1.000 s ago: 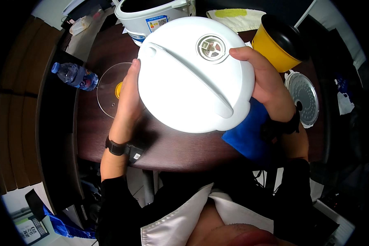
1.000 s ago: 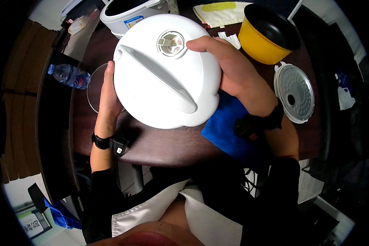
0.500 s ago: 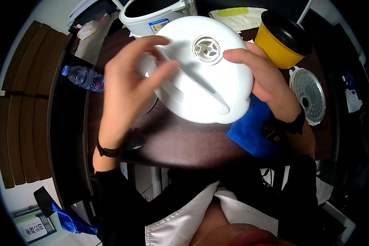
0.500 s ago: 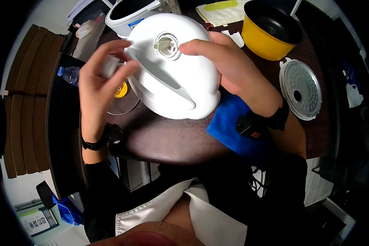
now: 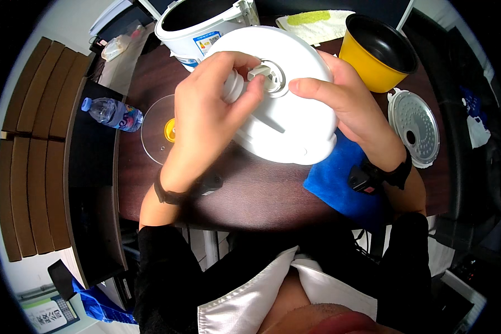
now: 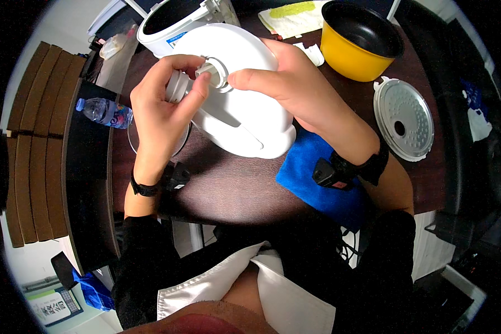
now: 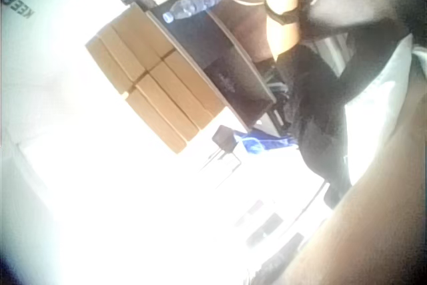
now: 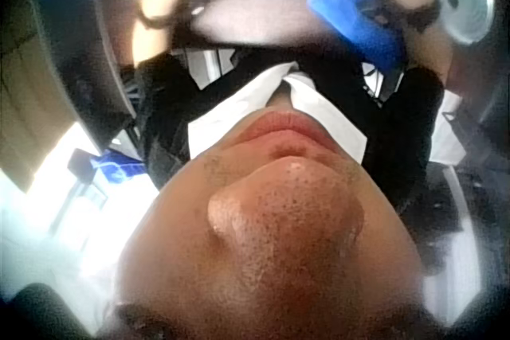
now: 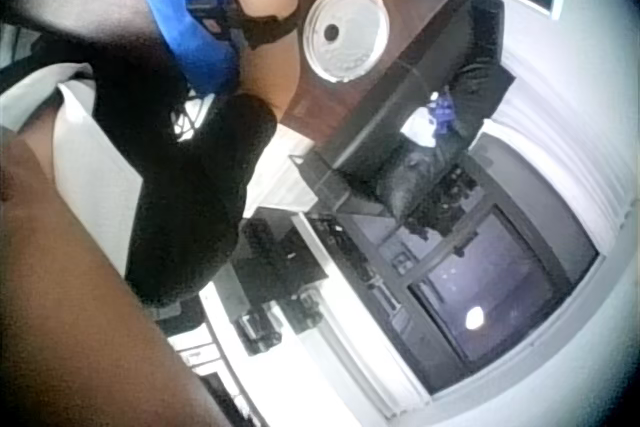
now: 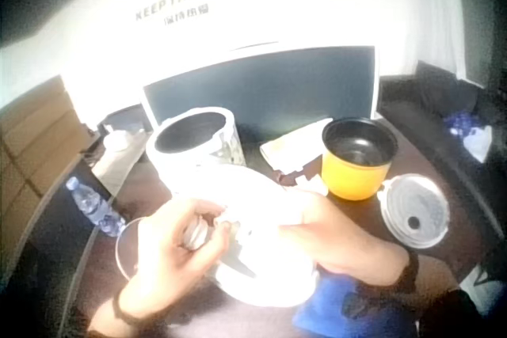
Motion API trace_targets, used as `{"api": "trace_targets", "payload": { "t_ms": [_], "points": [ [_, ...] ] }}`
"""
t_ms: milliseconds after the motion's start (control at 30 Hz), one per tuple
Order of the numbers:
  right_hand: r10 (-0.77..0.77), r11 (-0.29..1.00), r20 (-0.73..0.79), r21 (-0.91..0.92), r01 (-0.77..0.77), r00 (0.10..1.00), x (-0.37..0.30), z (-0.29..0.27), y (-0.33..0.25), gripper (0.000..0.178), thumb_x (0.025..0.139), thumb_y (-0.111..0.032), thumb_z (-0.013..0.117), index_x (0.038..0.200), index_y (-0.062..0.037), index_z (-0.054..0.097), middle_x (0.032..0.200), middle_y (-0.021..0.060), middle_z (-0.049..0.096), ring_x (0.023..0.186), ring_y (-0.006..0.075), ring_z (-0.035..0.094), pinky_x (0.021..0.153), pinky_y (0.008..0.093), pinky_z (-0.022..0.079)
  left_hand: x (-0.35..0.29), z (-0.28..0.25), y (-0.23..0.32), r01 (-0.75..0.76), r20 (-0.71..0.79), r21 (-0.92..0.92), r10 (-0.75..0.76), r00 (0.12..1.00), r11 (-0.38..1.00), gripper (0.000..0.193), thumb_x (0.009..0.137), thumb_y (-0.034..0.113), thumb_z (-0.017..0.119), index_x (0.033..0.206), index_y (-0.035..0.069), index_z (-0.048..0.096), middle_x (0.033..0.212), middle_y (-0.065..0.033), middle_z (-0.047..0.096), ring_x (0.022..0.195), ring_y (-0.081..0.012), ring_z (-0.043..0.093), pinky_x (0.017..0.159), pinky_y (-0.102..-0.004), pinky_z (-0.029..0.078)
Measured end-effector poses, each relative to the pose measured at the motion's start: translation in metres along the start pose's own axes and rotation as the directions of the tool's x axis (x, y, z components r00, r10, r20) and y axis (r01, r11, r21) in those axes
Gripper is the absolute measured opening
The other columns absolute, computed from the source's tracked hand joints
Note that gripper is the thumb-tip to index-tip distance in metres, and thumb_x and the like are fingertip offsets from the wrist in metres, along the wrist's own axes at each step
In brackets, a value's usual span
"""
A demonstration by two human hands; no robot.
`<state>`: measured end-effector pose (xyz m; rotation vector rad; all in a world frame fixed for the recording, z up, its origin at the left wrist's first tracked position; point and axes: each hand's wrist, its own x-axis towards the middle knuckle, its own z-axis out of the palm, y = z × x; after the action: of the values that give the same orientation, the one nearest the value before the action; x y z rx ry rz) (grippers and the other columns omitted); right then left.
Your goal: The person disassembles a white plastic appliance lid using a screwdriver to remove screws, then wipes the lid with a blue cloth. They remove a small circular component, inspect it, and place it back into the lid.
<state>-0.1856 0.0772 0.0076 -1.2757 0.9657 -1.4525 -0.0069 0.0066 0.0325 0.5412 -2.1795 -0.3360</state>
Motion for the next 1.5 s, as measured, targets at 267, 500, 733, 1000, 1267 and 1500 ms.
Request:
{"api": "trace_targets", "payload": {
  "t_ms": [267,500,733,1000,1267,1500],
  "points": [
    [0.023,0.999,-0.025,0.047,-0.021,0.999,0.002,-0.001,0.003,0.042,0.079,-0.018,0.065,0.113,0.0036,0.051,0.098,0.0104,0.063,0.083,0.0133,0.063,0.072,0.0244,0.051,-0.008,0.009,-0.001,0.006,-0.059,-0.032,-0.008,0.998,0.999,0.012,0.072,0.004,0.066,0.079,0.003,0.057,0.076,-0.0085,0.061,0.068,-0.0225,0.062,0.062,-0.0290,0.048],
    [0.064,0.996,-0.020,0.060,-0.063,0.998,0.004,-0.003,0.003,0.043,0.079,-0.016,0.065,0.115,0.0043,0.051,0.099,0.0109,0.063,0.086,0.0144,0.063,0.074,0.0250,0.051,-0.008,0.011,-0.006,0.059,-0.074,-0.042,-0.062,0.995,0.997,0.012,0.072,0.004,0.066,0.078,0.002,0.056,0.074,-0.0087,0.061,0.068,-0.0230,0.062,0.062,-0.0292,0.048],
    [0.079,0.995,-0.029,0.062,-0.077,0.996,0.004,-0.001,0.000,0.044,0.079,-0.017,0.066,0.115,0.0037,0.051,0.100,0.0112,0.062,0.087,0.0147,0.062,0.074,0.0252,0.051,-0.007,0.009,-0.006,0.044,-0.035,-0.025,-0.045,0.998,0.999,0.013,0.072,0.004,0.066,0.078,0.003,0.055,0.074,-0.0097,0.061,0.067,-0.0242,0.062,0.060,-0.0298,0.048],
    [0.091,0.993,-0.014,0.082,-0.090,0.996,0.003,0.005,0.004,0.048,0.079,-0.017,0.066,0.118,0.0029,0.048,0.103,0.0109,0.060,0.092,0.0148,0.061,0.077,0.0262,0.050,-0.008,0.013,-0.009,-0.062,-0.053,0.088,0.067,0.996,0.994,0.015,0.072,0.005,0.070,0.078,0.002,0.057,0.071,-0.0083,0.061,0.064,-0.0202,0.061,0.058,-0.0266,0.047],
    [0.093,0.994,-0.040,0.054,-0.090,0.995,0.003,0.006,0.007,0.046,0.078,-0.016,0.066,0.117,0.0021,0.049,0.101,0.0104,0.061,0.090,0.0143,0.061,0.076,0.0252,0.049,-0.006,0.014,-0.017,-0.067,0.056,0.127,0.061,0.997,0.990,0.019,0.070,0.005,0.069,0.077,0.005,0.052,0.071,-0.0079,0.058,0.063,-0.0255,0.060,0.054,-0.0319,0.047],
    [0.047,0.988,0.032,0.148,-0.051,0.998,0.004,0.002,0.001,0.039,0.090,-0.028,0.051,0.117,0.0006,0.051,0.102,0.0077,0.062,0.089,0.0135,0.062,0.077,0.0250,0.049,-0.008,0.015,-0.015,-0.089,-0.199,0.050,0.098,0.975,0.995,0.017,0.070,0.004,0.070,0.076,0.004,0.054,0.071,-0.0070,0.059,0.064,-0.0233,0.061,0.057,-0.0294,0.047]
  ]
}}
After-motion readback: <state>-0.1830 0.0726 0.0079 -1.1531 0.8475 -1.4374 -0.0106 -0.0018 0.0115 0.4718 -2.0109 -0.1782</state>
